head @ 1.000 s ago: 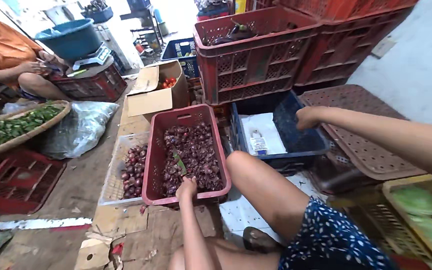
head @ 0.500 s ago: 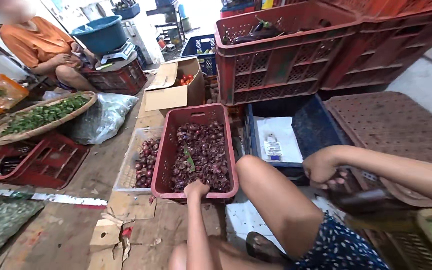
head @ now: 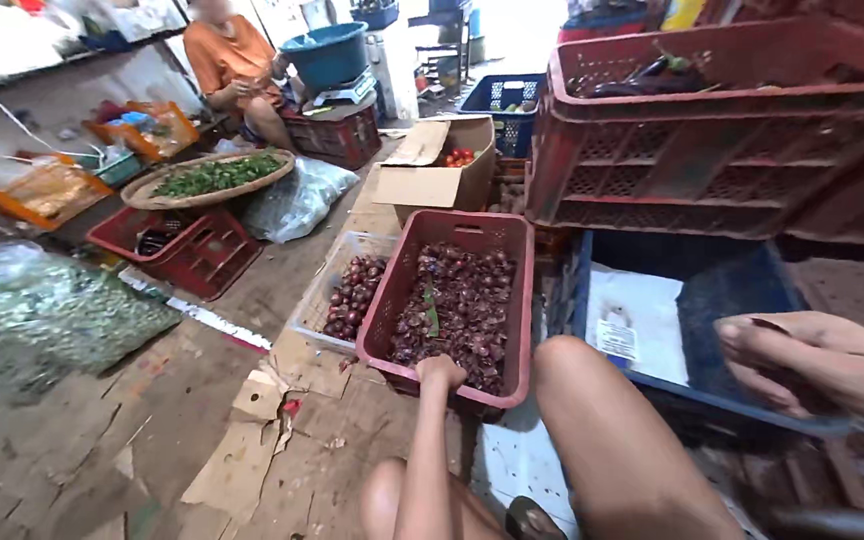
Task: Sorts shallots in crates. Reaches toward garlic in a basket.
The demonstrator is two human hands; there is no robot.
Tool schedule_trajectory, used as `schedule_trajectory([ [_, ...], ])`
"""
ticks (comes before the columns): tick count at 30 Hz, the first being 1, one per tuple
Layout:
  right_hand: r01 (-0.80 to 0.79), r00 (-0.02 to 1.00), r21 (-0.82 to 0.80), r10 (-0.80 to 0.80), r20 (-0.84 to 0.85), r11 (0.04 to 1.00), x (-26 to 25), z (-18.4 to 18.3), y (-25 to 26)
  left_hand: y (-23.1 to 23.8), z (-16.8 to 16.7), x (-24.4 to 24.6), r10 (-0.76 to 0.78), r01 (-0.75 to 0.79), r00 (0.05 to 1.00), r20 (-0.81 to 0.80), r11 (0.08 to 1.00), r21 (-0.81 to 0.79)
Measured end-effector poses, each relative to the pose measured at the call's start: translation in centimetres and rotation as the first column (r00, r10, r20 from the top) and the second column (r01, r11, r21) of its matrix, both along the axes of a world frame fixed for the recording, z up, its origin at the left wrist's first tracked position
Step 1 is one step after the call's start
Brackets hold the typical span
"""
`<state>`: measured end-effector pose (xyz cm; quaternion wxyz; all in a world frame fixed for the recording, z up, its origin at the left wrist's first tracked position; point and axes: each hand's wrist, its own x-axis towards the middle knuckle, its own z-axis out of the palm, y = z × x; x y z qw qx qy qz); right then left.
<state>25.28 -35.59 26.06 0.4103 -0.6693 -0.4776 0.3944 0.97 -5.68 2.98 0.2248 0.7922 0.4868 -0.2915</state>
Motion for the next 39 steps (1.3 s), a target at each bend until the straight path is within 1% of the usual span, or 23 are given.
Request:
schedule_trajectory([
  [3,0.009,1.0,-0.02,-0.009,0.014,1.0,0.8,0.4,1.1,-0.1,0.2,0.3,-0.007,0.006,1.0,-0.021,1.0,-0.021],
  [5,0.015,1.0,-0.08,-0.017,-0.025,0.997,1.1,2.1,1.7,0.2,0.8,0.4,0.004,-0.005,1.0,-0.021,1.0,-0.018],
  [6,0.031,0.999,-0.163,-0.038,-0.036,0.986,1.2,3.5,2.1,0.4,1.3,0.5,0.014,-0.014,1.0,-0.015,1.0,-0.014],
  [7,0.073,0.997,-0.263,-0.076,-0.001,0.962,1.3,4.4,2.6,0.4,1.4,0.3,0.016,-0.016,1.0,-0.011,1.0,-0.018],
  [8,0.155,0.988,-0.353,-0.146,0.052,0.923,1.7,4.5,3.5,0.1,0.9,0.2,0.009,-0.01,1.0,-0.016,1.0,-0.021],
  [9,0.243,0.97,-0.444,-0.215,0.112,0.862,2.6,3.6,4.9,0.1,0.3,0.2,-0.001,0.0,1.0,-0.018,1.0,-0.02],
  [10,0.315,0.949,-0.516,-0.264,0.172,0.797,4.5,1.4,6.9,0.2,-0.2,0.3,-0.007,0.007,1.0,-0.021,1.0,-0.014],
  [11,0.35,0.937,-0.57,-0.28,0.21,0.744,6.7,-1.8,9.0,0.3,-0.5,0.4,-0.01,0.01,1.0,-0.021,1.0,-0.004],
  [13,0.355,0.934,-0.647,-0.282,0.218,0.675,10.4,-8.7,13.9,0.4,-0.5,0.4,-0.014,0.014,1.0,-0.026,1.0,0.015],
  [14,0.329,0.944,-0.695,-0.254,0.213,0.64,11.4,-11.8,16.3,0.2,-0.3,0.3,-0.019,0.019,0.999,-0.028,1.0,0.02],
  [16,0.348,0.937,-0.732,-0.187,0.296,0.585,11.8,-16.7,19.8,0.0,0.1,0.5,-0.014,0.015,0.999,-0.031,0.999,0.028],
  [17,0.333,0.939,-0.746,-0.135,0.315,0.577,11.4,-17.9,21.0,-0.1,0.1,0.4,-0.004,0.005,0.999,-0.035,1.0,0.025],
  [19,0.288,0.937,-0.771,0.0,0.35,0.568,10.9,-17.9,22.5,-0.2,0.1,0.4,0.017,-0.016,0.999,-0.044,1.0,0.021],
  [22,0.323,0.901,-0.775,0.075,0.428,0.543,11.9,-17.1,23.6,-0.2,0.2,0.5,0.027,-0.027,0.998,-0.052,1.0,0.008],
  [23,0.386,0.871,-0.744,0.051,0.488,0.545,12.3,-17.1,24.0,-0.2,0.3,0.6,0.024,-0.024,0.998,-0.052,1.0,0.008],
  [25,0.537,0.763,-0.588,-0.051,0.644,0.605,12.3,-17.3,24.5,-0.2,0.1,0.6,0.024,-0.024,0.998,-0.05,1.0,0.003],
  [26,0.585,0.721,-0.515,-0.11,0.684,0.626,11.5,-17.0,24.6,-0.2,0.0,0.5,0.032,-0.032,0.998,-0.045,0.999,-0.003],
  [28,0.599,0.702,-0.455,-0.159,0.694,0.659,9.9,-15.8,25.2,0.0,-0.1,0.5,0.068,-0.068,0.998,-0.007,0.998,0.008],
  [32,0.514,0.745,-0.452,-0.118,0.656,0.729,8.5,-15.3,27.3,0.1,-0.9,0.1,0.133,-0.148,0.98,0.147,0.985,0.094],
  [34,0.431,0.782,-0.507,-0.028,0.623,0.746,7.8,-15.8,28.1,0.0,-1.1,0.1,0.116,-0.133,0.981,0.155,0.986,0.105],
  [35,0.377,0.807,-0.533,0.013,0.59,0.757,6.3,-15.3,27.6,-0.2,-1.1,0.1,0.114,-0.131,0.982,0.152,0.986,0.107],
  [37,0.281,0.871,-0.499,0.001,0.491,0.819,1.0,-13.1,24.2,-0.2,-0.8,0.3,0.143,-0.171,0.973,0.181,0.973,0.154],
  [39,0.156,0.971,-0.527,-0.031,0.239,0.835,-5.4,-10.9,19.1,-0.6,-0.5,0.5,0.203,-0.26,0.945,0.256,0.942,0.212],
])
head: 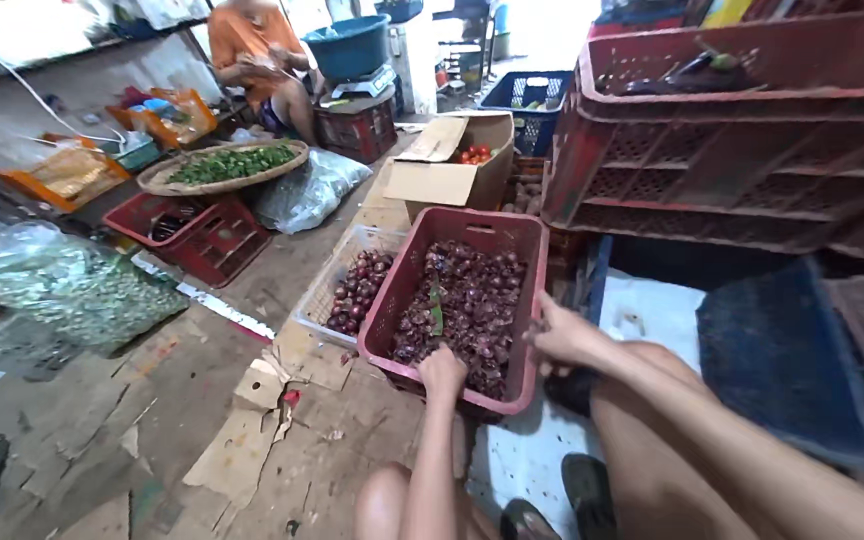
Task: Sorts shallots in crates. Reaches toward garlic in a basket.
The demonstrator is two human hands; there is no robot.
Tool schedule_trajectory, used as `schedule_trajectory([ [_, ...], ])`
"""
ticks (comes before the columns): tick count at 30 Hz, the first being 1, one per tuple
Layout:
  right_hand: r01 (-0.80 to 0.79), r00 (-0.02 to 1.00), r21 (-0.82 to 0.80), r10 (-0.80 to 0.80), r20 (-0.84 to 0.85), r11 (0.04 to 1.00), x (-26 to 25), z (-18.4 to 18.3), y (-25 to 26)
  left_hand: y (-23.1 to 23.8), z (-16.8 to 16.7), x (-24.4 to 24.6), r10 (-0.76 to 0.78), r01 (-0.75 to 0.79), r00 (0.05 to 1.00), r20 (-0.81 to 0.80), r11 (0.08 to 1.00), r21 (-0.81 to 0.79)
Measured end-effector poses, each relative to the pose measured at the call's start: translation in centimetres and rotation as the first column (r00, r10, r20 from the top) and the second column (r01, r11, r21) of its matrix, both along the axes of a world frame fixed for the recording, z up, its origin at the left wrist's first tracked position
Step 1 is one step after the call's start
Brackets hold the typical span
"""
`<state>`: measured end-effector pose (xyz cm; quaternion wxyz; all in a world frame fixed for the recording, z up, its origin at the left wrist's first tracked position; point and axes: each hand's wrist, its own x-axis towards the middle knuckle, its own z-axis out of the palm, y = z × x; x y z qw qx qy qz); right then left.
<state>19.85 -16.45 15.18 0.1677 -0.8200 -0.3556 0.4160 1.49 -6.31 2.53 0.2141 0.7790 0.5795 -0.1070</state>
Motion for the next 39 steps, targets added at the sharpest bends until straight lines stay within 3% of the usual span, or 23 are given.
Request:
schedule_trajectory([
  [2,0.192,0.944,0.009,-0.182,-0.276,0.981,-3.1,-0.9,-2.7,-0.5,-0.3,0.1,0.035,-0.035,0.999,0.02,0.999,0.03],
  [3,0.327,0.893,0.008,-0.306,-0.331,0.945,-2.8,-2.4,-2.4,-0.6,-0.7,0.3,0.032,-0.032,0.999,0.012,0.999,0.033],
  [6,0.599,0.774,0.045,-0.562,-0.291,0.8,2.6,-6.3,2.5,-0.5,-1.0,0.7,-0.014,0.016,0.999,-0.041,0.999,0.04],
  [9,0.62,0.785,0.173,-0.603,-0.143,0.765,9.3,-5.2,8.0,-0.5,-1.4,0.6,0.003,-0.003,0.999,-0.036,1.0,0.022],
  [13,0.647,0.735,0.3,-0.678,0.0,0.701,18.7,0.9,12.0,-0.1,-1.3,0.7,0.069,-0.069,0.996,0.062,0.998,0.003],
  [15,0.601,0.769,0.325,-0.639,0.013,0.73,17.8,5.3,11.5,0.0,-0.8,0.7,0.094,-0.09,0.99,0.108,0.995,-0.037],
  [18,0.379,0.921,0.216,-0.344,-0.181,0.9,9.4,8.3,7.9,0.6,-0.6,0.3,0.119,-0.092,0.94,0.319,0.991,-0.101],
  [20,0.19,0.926,0.047,-0.163,-0.341,0.981,6.7,7.3,6.6,1.3,-0.6,0.0,0.165,-0.123,0.816,0.554,0.986,-0.113],
  [22,0.222,0.926,-0.001,-0.211,-0.314,0.975,8.6,5.9,7.6,1.7,-0.6,-0.4,0.269,-0.183,0.64,0.72,0.963,-0.198],
  [24,0.504,0.858,0.146,-0.474,-0.198,0.851,13.7,5.4,9.7,2.1,-0.8,-0.6,0.387,-0.2,0.434,0.814,0.922,-0.332],
  [25,0.631,0.771,0.297,-0.621,-0.14,0.716,16.5,5.4,10.6,2.2,-0.7,-0.6,0.446,-0.187,0.323,0.835,0.895,-0.405],
  [26,0.679,0.688,0.427,-0.72,-0.089,0.597,18.7,6.0,11.3,2.3,-0.5,-0.6,0.497,-0.169,0.207,0.843,0.867,-0.47],
  [28,0.605,0.627,0.592,-0.777,0.058,0.532,20.0,7.3,11.7,2.1,0.3,-0.8,0.559,-0.154,0.038,0.828,0.822,-0.548],
  [30,0.434,0.744,0.674,-0.66,0.106,0.597,17.7,7.5,11.5,2.0,1.2,-0.9,0.597,-0.173,-0.06,0.8,0.783,-0.597],
  [31,0.332,0.833,0.66,-0.538,0.13,0.674,15.6,7.2,11.1,2.0,1.6,-1.0,0.611,-0.182,-0.093,0.786,0.766,-0.617],
  [32,0.218,0.922,0.602,-0.365,0.132,0.768,13.2,7.0,10.5,2.0,1.8,-1.1,0.619,-0.183,-0.116,0.777,0.755,-0.629],
  [34,-0.026,0.995,0.431,-0.019,0.1,0.902,7.8,5.5,9.1,2.0,1.6,-1.3,0.614,-0.15,-0.137,0.777,0.763,-0.629],
  [35,-0.171,0.985,0.341,0.149,0.089,0.924,5.5,3.8,8.8,2.1,1.4,-1.4,0.605,-0.128,-0.147,0.782,0.773,-0.622],
  [37,-0.432,0.902,0.22,0.416,0.116,0.875,1.6,0.5,8.5,2.1,1.3,-1.4,0.613,-0.097,-0.183,0.769,0.767,-0.634],
  [39,-0.541,0.841,0.208,0.517,0.16,0.815,-1.6,-2.1,8.3,1.8,1.6,-1.3,0.671,-0.06,-0.226,0.707,0.714,-0.697],
])
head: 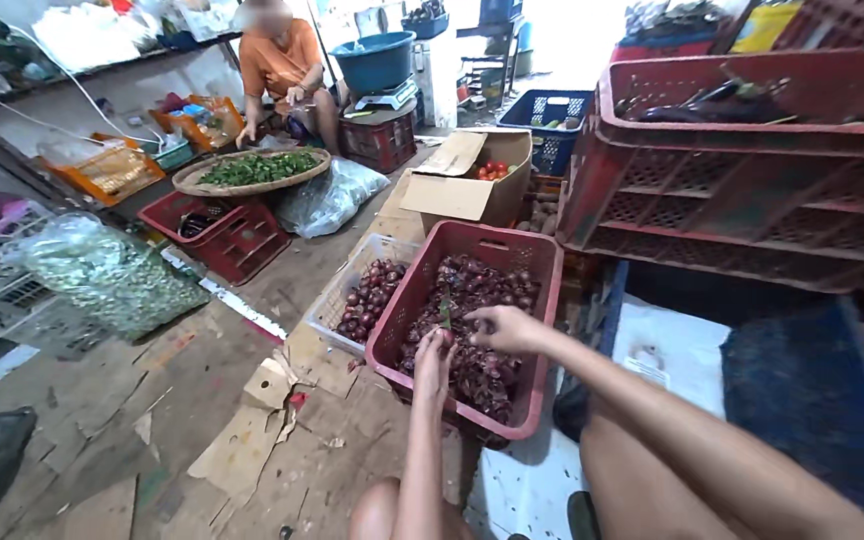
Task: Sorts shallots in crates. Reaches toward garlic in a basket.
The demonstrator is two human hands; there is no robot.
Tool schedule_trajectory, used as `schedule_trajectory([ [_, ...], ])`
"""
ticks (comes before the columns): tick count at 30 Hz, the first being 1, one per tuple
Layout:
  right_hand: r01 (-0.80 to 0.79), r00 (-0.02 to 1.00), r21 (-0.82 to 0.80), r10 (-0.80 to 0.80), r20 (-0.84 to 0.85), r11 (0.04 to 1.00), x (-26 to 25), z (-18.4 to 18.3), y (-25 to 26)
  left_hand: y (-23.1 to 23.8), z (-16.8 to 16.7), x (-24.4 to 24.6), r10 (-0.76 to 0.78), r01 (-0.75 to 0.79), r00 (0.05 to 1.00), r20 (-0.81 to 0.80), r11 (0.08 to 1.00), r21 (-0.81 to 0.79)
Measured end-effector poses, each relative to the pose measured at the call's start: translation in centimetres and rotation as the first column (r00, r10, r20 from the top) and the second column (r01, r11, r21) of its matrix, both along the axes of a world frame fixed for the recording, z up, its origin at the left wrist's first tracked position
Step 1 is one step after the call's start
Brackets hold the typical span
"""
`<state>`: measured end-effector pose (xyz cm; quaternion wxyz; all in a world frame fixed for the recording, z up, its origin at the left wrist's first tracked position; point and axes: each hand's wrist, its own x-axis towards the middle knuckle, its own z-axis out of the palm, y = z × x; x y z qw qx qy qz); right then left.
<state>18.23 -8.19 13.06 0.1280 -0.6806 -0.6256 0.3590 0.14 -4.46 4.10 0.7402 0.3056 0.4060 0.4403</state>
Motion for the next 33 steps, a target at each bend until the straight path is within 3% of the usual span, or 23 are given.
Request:
schedule_trajectory([
  [3,0.001,1.0,0.003,-0.001,0.006,1.0,-3.0,-3.1,0.0,-0.4,0.1,0.1,-0.001,0.001,1.0,-0.004,0.998,-0.07],
  [9,0.032,0.998,0.065,-0.036,0.055,0.997,-4.3,-4.8,-0.1,-0.6,-1.0,0.7,-0.052,0.078,0.988,-0.145,0.98,0.185],
  [13,0.042,0.999,0.171,-0.046,0.022,0.984,-5.0,-4.8,-0.2,0.1,-1.2,0.3,0.07,0.016,0.97,-0.234,0.937,0.348],
  [17,-0.018,0.999,0.253,0.026,-0.029,0.967,-4.8,-5.8,-0.2,0.6,-0.3,-0.6,0.13,-0.045,0.967,-0.218,0.932,0.359],
  [20,0.011,0.998,0.288,0.008,-0.064,0.958,-4.3,-5.2,-0.1,0.9,0.3,-1.6,-0.052,0.089,0.989,-0.139,0.956,0.279],
  [23,-0.012,1.0,0.325,0.003,0.027,0.946,-3.8,-4.0,0.0,0.2,1.3,-1.2,-0.216,0.222,0.975,-0.055,0.965,0.139],
  [28,0.019,0.992,0.297,-0.054,0.111,0.955,-4.7,-2.7,0.3,-0.1,0.3,0.2,-0.028,0.03,0.999,-0.017,0.986,0.164],
  [33,-0.055,0.984,0.289,0.003,0.177,0.956,-7.1,-2.6,0.6,0.3,-0.5,-0.6,0.141,-0.127,0.987,-0.073,0.976,0.176],
])
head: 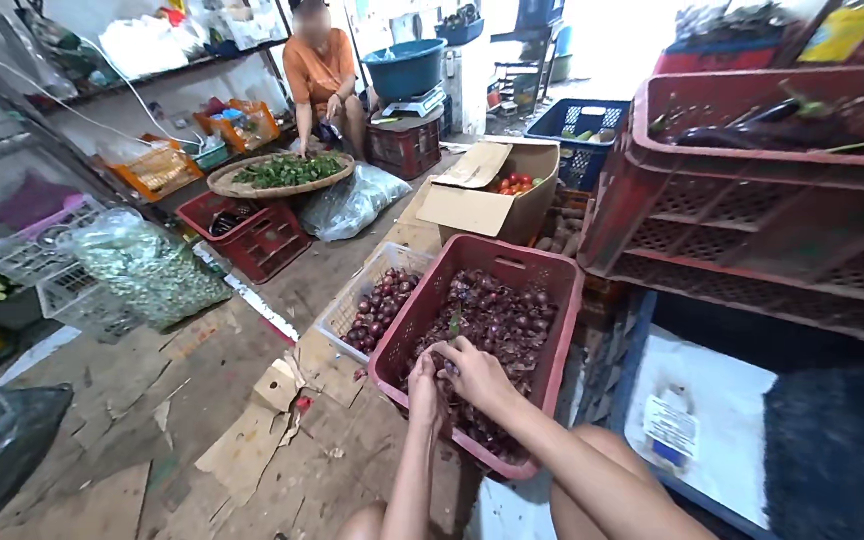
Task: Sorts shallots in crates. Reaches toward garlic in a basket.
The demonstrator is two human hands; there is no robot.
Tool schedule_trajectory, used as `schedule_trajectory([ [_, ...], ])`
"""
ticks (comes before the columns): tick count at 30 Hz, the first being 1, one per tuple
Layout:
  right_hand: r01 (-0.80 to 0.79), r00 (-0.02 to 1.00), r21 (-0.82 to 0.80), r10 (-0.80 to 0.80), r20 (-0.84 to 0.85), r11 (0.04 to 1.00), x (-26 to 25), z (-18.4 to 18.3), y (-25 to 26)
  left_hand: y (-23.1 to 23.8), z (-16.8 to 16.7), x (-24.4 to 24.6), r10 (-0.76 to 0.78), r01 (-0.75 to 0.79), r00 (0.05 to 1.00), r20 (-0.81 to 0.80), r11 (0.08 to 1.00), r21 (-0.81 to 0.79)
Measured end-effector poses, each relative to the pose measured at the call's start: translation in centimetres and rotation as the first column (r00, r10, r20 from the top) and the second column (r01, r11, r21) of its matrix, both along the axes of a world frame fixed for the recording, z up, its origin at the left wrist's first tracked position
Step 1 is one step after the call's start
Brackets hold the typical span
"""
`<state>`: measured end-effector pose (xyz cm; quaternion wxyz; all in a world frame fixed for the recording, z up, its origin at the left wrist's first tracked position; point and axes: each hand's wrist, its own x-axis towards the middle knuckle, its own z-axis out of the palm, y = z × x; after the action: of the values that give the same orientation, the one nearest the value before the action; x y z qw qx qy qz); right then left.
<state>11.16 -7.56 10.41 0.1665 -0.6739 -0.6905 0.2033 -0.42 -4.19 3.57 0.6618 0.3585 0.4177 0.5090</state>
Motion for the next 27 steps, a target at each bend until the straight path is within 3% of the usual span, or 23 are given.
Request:
schedule_trajectory([
  [5,-0.061,0.998,0.078,0.063,-0.026,0.995,-0.8,-1.7,0.3,0.9,-0.1,-1.0,0.133,-0.133,0.989,-0.057,0.991,0.005],
  [8,-0.013,0.996,0.076,0.019,-0.086,0.997,-1.0,-2.7,0.1,1.4,0.1,-1.3,0.125,-0.124,0.985,-0.117,0.992,0.009],
  [11,0.109,0.981,0.022,-0.104,-0.164,0.994,-0.5,-3.5,0.4,1.5,-0.7,-1.3,0.0,0.003,0.995,-0.104,1.0,0.028],
  [14,0.046,0.992,0.092,-0.034,-0.123,0.995,0.8,-3.8,0.8,1.9,-0.9,-1.5,-0.203,0.206,0.976,-0.081,0.978,0.027],
  [18,0.063,0.99,0.269,-0.025,-0.142,0.961,1.2,-5.2,0.4,1.8,-1.0,-1.7,-0.336,0.387,0.901,-0.276,0.908,0.159],
  [21,0.1,0.988,0.255,-0.067,-0.136,0.962,1.0,-4.8,0.9,1.9,-0.4,-1.6,-0.288,0.394,0.875,-0.389,0.891,0.227],
  [24,0.071,0.995,0.266,-0.048,-0.093,0.961,1.1,-5.1,1.0,1.7,0.0,-1.2,-0.107,0.295,0.842,-0.529,0.912,0.285],
  [27,0.025,0.999,0.367,-0.015,-0.031,0.93,1.1,-5.8,0.8,1.4,-0.5,-0.6,-0.027,0.196,0.873,-0.487,0.933,0.3],
])
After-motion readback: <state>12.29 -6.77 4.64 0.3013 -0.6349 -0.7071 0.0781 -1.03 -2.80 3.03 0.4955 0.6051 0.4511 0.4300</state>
